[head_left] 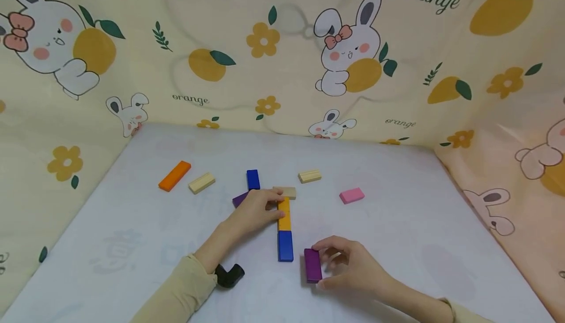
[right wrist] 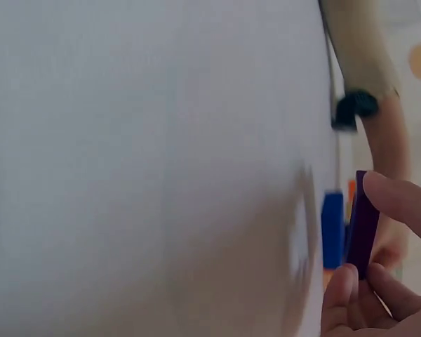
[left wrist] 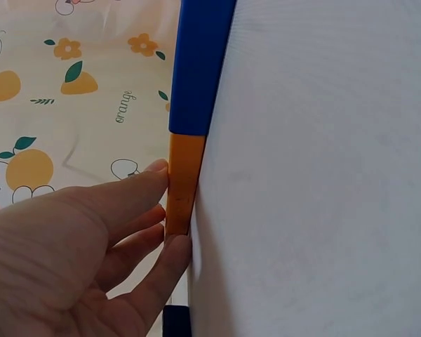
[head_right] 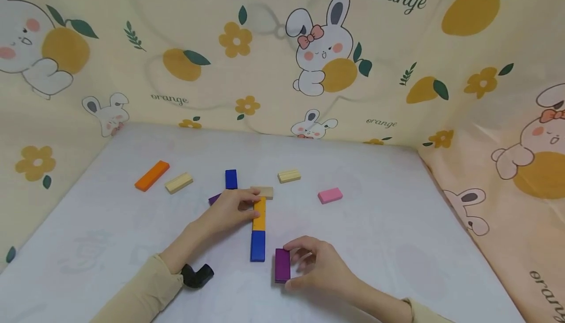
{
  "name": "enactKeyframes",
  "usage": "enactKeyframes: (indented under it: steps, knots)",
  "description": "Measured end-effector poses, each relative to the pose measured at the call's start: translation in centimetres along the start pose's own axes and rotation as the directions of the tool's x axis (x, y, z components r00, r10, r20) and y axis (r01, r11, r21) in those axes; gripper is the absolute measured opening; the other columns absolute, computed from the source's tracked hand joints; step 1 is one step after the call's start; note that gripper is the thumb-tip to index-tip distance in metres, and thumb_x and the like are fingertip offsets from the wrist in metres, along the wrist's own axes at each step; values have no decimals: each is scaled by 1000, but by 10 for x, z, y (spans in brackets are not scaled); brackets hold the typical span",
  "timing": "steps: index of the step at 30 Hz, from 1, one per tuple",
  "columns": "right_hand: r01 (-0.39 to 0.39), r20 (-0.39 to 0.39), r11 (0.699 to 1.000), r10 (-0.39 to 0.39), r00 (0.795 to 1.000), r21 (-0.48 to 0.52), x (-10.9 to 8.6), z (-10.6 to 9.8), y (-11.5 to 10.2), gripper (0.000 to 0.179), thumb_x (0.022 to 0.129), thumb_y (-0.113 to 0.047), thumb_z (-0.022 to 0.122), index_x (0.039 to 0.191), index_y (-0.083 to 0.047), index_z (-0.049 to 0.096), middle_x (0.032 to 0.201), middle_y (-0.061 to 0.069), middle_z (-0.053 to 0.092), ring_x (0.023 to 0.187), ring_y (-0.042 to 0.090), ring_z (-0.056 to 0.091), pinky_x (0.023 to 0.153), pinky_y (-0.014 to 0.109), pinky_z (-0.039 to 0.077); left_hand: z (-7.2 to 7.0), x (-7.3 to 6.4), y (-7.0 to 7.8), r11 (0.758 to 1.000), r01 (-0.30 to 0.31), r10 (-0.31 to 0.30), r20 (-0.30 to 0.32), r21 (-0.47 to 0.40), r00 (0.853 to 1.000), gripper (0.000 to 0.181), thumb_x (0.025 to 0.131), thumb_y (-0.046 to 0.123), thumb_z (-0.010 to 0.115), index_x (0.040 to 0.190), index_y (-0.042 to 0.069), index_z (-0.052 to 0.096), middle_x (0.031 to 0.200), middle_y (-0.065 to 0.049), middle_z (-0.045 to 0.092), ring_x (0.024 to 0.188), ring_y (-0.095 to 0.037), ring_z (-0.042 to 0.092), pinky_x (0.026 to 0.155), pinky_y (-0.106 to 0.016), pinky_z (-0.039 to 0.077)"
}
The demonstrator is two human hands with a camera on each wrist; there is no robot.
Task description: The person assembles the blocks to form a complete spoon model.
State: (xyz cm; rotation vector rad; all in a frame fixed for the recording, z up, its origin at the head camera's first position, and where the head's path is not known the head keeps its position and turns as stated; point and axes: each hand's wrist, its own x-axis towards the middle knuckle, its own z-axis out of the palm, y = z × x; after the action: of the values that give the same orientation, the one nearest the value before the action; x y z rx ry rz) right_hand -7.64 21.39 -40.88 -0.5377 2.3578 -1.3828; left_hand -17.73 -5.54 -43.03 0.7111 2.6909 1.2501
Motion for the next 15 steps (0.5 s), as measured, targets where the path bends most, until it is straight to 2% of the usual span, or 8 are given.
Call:
enactKeyframes:
  steps: [6, 10, 15]
  knots:
    - [44, 80, 998, -47, 996, 34, -1, 15, -3, 58, 68, -16, 91, 120, -11, 66, 104, 4, 65, 91, 26, 61, 79, 29, 53, 1, 0, -1, 1000, 1, -1, -10, 5, 1000, 40, 89, 19, 75, 126, 6, 67, 135, -6, 59, 118, -21, 58, 95, -33, 49]
    - [-1, 102, 1000, -1, 995, 24, 0, 22, -5, 56, 69, -19, 91, 119, -16, 66, 103, 1, 65, 90, 22, 61, 78, 27, 52, 1, 1, -2, 1000, -1, 1, 1, 7, 1000, 41, 90, 20, 74, 127, 5, 66, 137, -6, 57, 120, -21, 57, 96, -33, 48]
    - [-20, 106, 1000, 20, 994, -2, 1, 28, -5, 56, 69, -21, 92, 119, -19, 66, 104, -3, 65, 90, 20, 61, 79, 26, 52, 1, 1, -1, 1000, 3, -3, 5, -5, 1000, 41, 90, 20, 74, 127, 4, 66, 137, -6, 57, 119, -21, 57, 96, -34, 48]
